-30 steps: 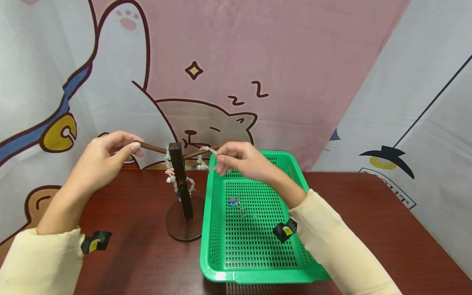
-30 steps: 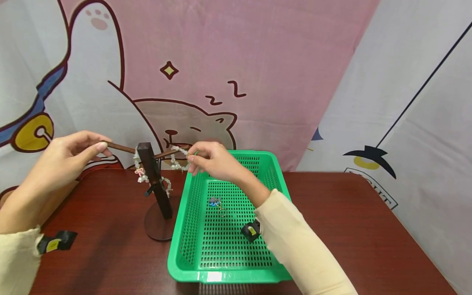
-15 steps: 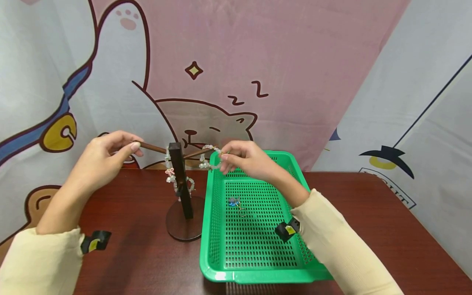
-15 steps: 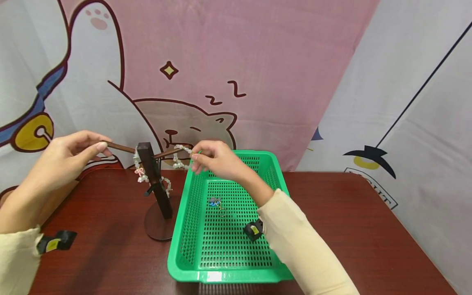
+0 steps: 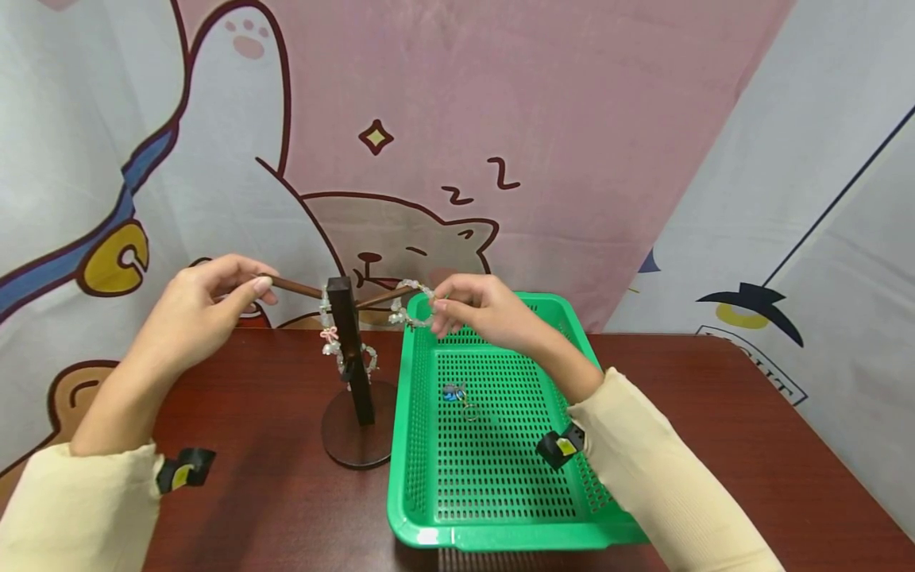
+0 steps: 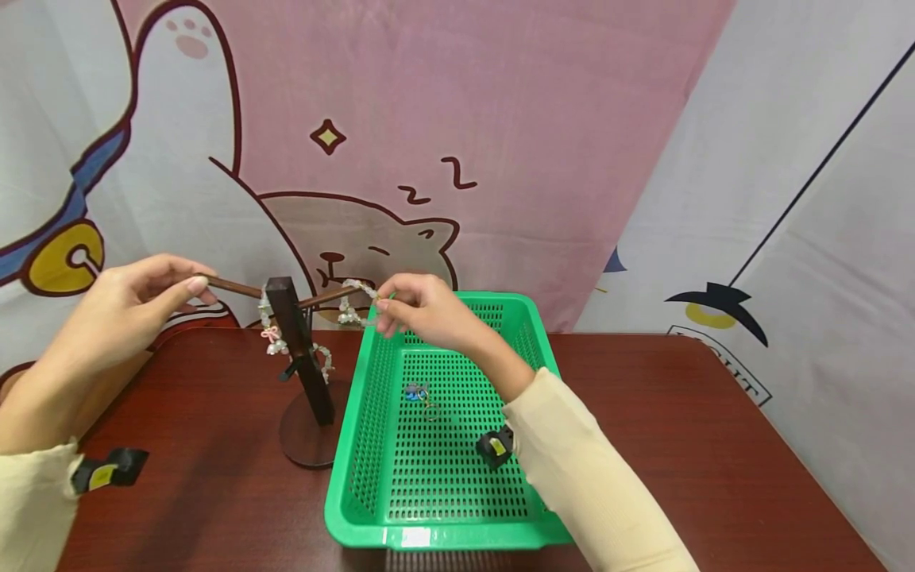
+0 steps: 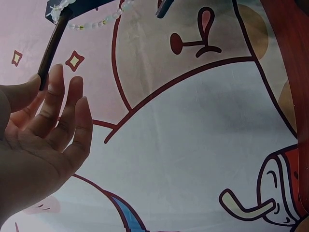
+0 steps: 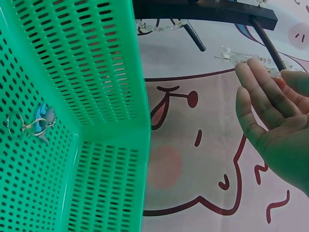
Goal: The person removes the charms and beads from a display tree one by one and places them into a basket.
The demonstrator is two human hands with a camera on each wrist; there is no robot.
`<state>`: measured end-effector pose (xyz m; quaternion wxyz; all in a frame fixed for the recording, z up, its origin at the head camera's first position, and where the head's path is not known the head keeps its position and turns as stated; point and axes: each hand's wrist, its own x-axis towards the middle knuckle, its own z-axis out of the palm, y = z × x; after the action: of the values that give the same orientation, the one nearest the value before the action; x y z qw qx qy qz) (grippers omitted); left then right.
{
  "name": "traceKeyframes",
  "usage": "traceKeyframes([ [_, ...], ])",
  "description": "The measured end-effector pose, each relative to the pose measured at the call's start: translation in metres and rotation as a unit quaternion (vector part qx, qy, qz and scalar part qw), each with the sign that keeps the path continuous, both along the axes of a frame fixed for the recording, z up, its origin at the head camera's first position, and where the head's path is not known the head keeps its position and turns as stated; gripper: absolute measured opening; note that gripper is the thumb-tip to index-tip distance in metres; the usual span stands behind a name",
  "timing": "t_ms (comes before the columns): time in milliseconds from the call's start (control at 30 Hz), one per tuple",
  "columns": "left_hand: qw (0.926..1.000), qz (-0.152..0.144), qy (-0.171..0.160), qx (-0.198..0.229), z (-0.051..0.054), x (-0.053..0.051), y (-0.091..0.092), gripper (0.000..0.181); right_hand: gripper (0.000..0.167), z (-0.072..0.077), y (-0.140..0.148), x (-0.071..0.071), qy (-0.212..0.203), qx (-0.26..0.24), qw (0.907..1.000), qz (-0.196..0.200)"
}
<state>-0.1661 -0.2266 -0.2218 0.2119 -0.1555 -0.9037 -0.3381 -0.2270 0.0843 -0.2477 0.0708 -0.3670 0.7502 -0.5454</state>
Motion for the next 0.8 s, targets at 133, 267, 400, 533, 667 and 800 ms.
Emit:
traceKeyframes([
  [133, 1.0000, 0.000, 0.002, -0.002, 0.0001, 0.0000, 0.0004, 0.019, 0.009, 0.0001, 0.0009, 0.0004, -0.002, -0.003, 1.0000, 0.001],
  [267, 1.0000, 0.004, 0.002, -0.005, 0.0004, 0.0003, 0.0006, 0.019, 0.009, 0.0003, 0.0014, 0.0003, -0.002, -0.005, 1.0000, 0.004],
  [400, 1.0000, 0.005, 0.000, -0.004, 0.0004, 0.0007, 0.0008, 0.019, 0.010, 0.0003, 0.0019, -0.0001, 0.004, -0.004, 1.0000, 0.003],
  [533, 1.0000, 0.001, 0.005, -0.003, 0.0001, 0.0007, 0.0006, 0.018, 0.010, 0.0001, 0.0032, -0.0011, 0.005, -0.006, 1.0000, 0.004],
  [667, 1.0000, -0.002, 0.008, -0.002, 0.0000, 0.0005, 0.0005, 0.018, 0.010, -0.0008, 0.0050, -0.0020, 0.002, -0.003, 1.0000, -0.001],
  [800, 0.9999, -0.005, 0.009, -0.001, 0.0000, 0.0001, 0.0001, 0.018, 0.010, -0.0006, 0.0062, -0.0017, 0.003, -0.001, 1.0000, -0.004],
])
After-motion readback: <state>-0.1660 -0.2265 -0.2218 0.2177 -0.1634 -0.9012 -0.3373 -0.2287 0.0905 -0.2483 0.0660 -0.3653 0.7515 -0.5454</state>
